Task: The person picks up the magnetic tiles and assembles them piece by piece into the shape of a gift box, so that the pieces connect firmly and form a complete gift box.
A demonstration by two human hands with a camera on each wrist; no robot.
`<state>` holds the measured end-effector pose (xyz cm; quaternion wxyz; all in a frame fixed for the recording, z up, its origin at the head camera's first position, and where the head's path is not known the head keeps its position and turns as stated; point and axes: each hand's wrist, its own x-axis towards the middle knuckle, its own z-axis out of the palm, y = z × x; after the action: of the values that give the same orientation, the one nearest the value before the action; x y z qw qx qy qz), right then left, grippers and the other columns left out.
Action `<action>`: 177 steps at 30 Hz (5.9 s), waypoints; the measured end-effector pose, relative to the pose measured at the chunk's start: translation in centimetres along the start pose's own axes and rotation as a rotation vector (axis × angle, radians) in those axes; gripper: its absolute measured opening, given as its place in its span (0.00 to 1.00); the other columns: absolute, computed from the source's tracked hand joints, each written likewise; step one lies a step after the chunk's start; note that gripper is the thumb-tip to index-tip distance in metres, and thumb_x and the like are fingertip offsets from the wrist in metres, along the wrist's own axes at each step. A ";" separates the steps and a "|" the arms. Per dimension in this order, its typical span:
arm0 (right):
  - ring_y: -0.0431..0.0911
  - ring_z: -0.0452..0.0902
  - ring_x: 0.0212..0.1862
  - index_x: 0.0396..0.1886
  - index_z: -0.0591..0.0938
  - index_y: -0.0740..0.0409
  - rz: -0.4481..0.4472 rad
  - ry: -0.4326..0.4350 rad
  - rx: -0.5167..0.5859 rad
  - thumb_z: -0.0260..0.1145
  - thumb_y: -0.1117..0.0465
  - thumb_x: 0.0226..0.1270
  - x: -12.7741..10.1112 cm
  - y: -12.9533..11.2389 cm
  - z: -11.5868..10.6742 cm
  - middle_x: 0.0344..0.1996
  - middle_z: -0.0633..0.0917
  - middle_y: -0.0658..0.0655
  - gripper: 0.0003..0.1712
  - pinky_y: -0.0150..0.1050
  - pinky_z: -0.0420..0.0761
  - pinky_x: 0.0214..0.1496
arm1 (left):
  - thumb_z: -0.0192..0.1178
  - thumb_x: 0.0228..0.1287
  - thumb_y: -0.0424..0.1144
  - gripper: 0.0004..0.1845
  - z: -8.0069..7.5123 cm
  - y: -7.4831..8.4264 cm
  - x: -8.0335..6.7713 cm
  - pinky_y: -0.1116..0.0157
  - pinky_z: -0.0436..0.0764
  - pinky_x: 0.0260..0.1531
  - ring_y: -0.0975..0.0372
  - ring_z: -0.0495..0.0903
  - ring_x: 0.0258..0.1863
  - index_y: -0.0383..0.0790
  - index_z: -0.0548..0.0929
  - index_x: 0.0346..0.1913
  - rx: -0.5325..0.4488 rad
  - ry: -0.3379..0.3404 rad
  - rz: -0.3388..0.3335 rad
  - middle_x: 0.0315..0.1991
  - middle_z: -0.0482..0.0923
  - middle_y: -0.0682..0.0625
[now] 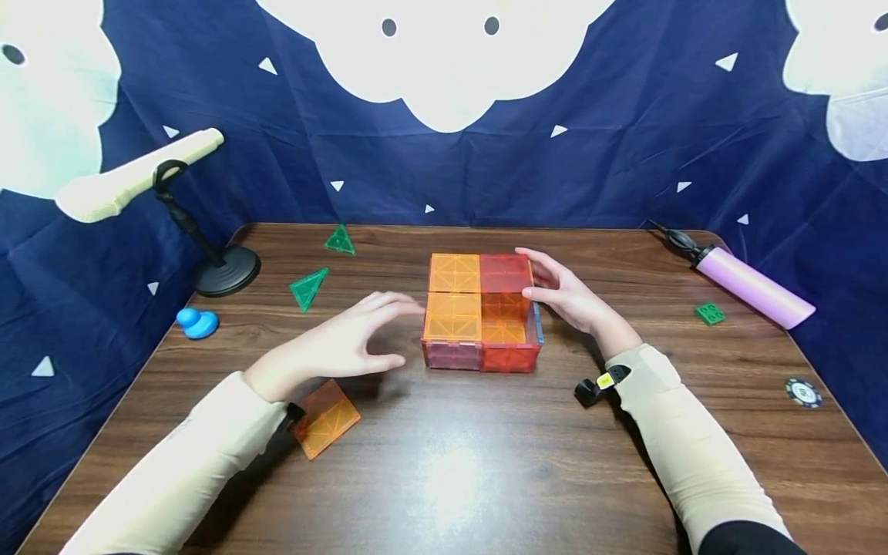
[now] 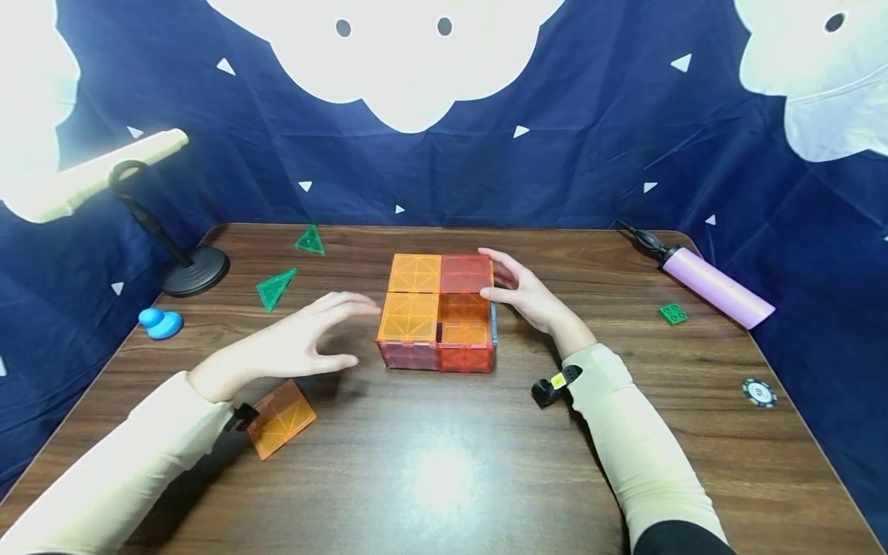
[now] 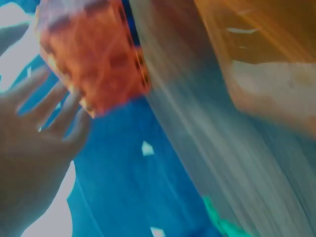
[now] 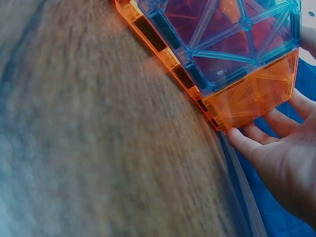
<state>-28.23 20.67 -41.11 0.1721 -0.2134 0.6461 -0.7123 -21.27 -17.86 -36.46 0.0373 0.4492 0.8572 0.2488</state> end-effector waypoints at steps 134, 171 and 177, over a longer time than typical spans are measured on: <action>0.61 0.63 0.73 0.83 0.53 0.58 0.051 -0.044 -0.383 0.78 0.70 0.58 -5.7 -2.3 2.1 0.76 0.63 0.66 0.59 0.42 0.74 0.64 | 0.55 0.73 0.30 0.31 2.5 -3.4 8.1 0.49 0.69 0.66 0.50 0.71 0.63 0.37 0.58 0.76 -0.987 0.312 -0.525 0.72 0.58 0.38; 0.64 0.50 0.78 0.83 0.36 0.58 0.144 0.059 -0.369 0.67 0.62 0.74 -8.6 -1.3 5.8 0.80 0.46 0.69 0.56 0.59 0.60 0.72 | 0.50 0.71 0.35 0.36 3.8 1.0 3.2 0.45 0.62 0.70 0.47 0.63 0.70 0.40 0.53 0.80 -1.174 0.235 -0.608 0.74 0.58 0.38; 0.65 0.40 0.79 0.82 0.29 0.55 0.119 -0.007 -0.321 0.75 0.63 0.64 -8.2 -0.8 4.9 0.81 0.38 0.67 0.69 0.57 0.60 0.72 | 0.52 0.74 0.35 0.34 4.8 2.2 3.1 0.43 0.64 0.68 0.46 0.64 0.69 0.39 0.52 0.78 -1.137 0.206 -0.582 0.73 0.56 0.35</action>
<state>-18.66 20.87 -40.65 0.1797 -0.2018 0.7626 -0.5877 -20.07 -12.52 -39.16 0.2528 0.0824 0.6775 0.6858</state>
